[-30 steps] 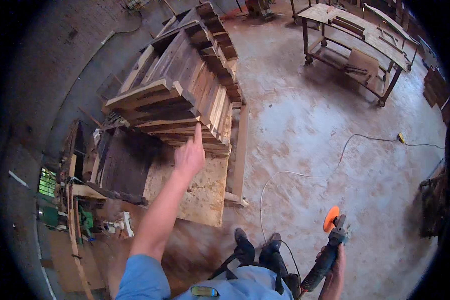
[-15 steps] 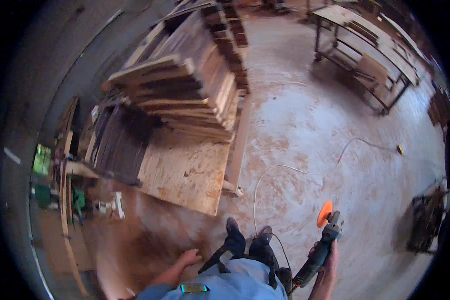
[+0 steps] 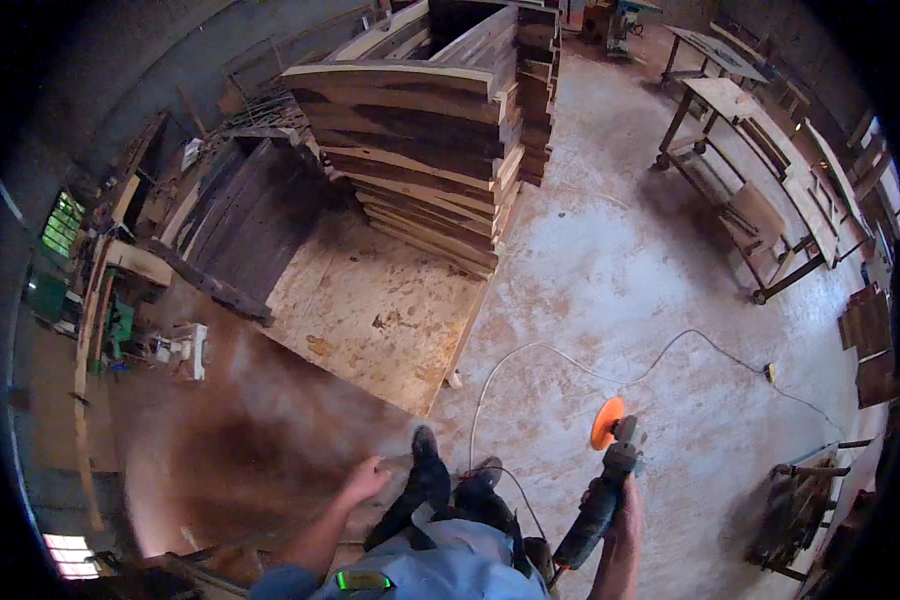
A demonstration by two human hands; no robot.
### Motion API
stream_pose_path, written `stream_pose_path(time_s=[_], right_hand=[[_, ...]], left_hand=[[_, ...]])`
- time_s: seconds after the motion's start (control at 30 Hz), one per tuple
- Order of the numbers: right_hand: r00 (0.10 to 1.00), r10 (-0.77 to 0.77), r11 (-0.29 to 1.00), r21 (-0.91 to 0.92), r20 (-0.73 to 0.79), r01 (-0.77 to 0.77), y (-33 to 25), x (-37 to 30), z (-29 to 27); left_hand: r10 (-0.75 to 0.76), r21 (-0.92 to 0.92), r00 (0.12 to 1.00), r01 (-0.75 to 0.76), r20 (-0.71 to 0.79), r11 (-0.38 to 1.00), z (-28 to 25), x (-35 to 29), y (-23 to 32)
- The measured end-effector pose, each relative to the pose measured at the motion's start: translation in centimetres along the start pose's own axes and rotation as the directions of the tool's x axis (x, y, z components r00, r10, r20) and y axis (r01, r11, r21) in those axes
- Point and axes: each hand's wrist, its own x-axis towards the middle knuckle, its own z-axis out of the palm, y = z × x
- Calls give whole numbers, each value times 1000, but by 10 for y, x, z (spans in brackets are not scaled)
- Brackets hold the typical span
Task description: The person uses an angle grinder with a sanding disc to smooth the edges of wooden frames. They repeatedly pick up frames from a stack, sand the edges, and return them to the stack. The person briefly pauses to remove and inspect their eyeglasses before resuming the sanding task.
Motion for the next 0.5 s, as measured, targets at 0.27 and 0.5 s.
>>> stream_pose_path(time_s=[0.27,0.5], right_hand=[[993,-98,995,-16,61,99,13,-1,37],[999,-29,999,-14,39,30,32,0,24]], left_hand=[[-45,20,997,44,56,999,-5,20,-89],[-248,-81,961,259,118,963,-23,-11,-128]])
